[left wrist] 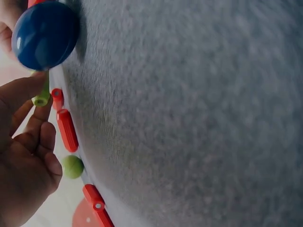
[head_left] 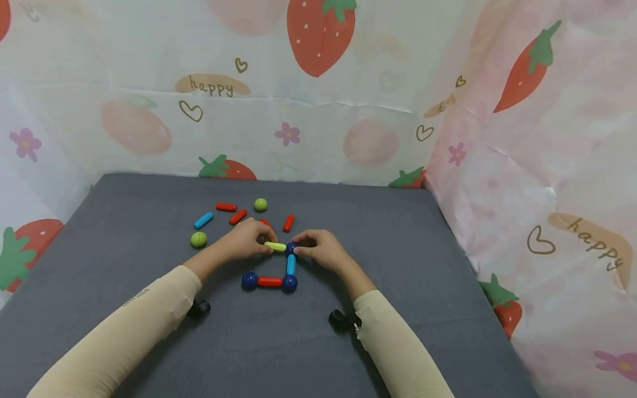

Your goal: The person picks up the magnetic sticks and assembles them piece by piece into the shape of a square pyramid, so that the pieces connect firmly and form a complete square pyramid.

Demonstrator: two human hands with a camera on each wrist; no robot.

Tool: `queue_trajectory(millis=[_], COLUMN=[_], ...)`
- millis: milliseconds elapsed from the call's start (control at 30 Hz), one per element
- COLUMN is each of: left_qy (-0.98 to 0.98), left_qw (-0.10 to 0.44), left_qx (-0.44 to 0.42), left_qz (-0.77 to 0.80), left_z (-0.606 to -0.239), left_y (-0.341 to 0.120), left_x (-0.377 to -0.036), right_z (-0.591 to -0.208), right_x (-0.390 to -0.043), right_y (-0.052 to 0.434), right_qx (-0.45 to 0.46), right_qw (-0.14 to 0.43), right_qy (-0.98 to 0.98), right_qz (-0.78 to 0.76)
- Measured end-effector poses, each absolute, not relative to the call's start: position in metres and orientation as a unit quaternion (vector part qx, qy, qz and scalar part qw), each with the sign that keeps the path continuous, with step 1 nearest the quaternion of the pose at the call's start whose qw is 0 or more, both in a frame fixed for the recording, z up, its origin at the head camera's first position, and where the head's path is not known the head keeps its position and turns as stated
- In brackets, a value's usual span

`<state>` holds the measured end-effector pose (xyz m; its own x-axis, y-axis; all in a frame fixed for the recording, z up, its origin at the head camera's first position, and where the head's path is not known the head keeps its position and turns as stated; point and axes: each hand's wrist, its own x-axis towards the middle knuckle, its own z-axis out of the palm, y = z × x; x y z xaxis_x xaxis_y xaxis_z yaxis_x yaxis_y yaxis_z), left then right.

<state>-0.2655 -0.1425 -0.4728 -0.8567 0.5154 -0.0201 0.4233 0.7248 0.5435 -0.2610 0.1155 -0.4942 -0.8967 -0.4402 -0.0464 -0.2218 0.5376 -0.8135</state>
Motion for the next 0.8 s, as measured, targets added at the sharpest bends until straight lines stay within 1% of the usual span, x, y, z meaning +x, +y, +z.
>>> queue_trajectory(millis=[300, 533, 800], left_qy=[0.911, 0.915, 0.916], left_qw=[0.122, 0.118, 0.120], left_qx=[0.250, 0.239, 0.231], left_qz=[0.304, 0.304, 0.307], left_z=[-0.475, -0.475, -0.477], left_y=[-0.138, -0.134, -0.132], left_x=[-0.262, -0.257, -0.254], right_z=[-0.494, -0.491, -0.488], right_x=[-0.261, -0.259, -0.259], right_y=[0.118, 0.120, 0.123], right_qx=[-0.196, -0.203, -0.198], right_qw=[0.123, 0.122, 0.136], right_qy=[0.871, 0.870, 0.868], right_qz=[-0.433, -0.433, -0.435])
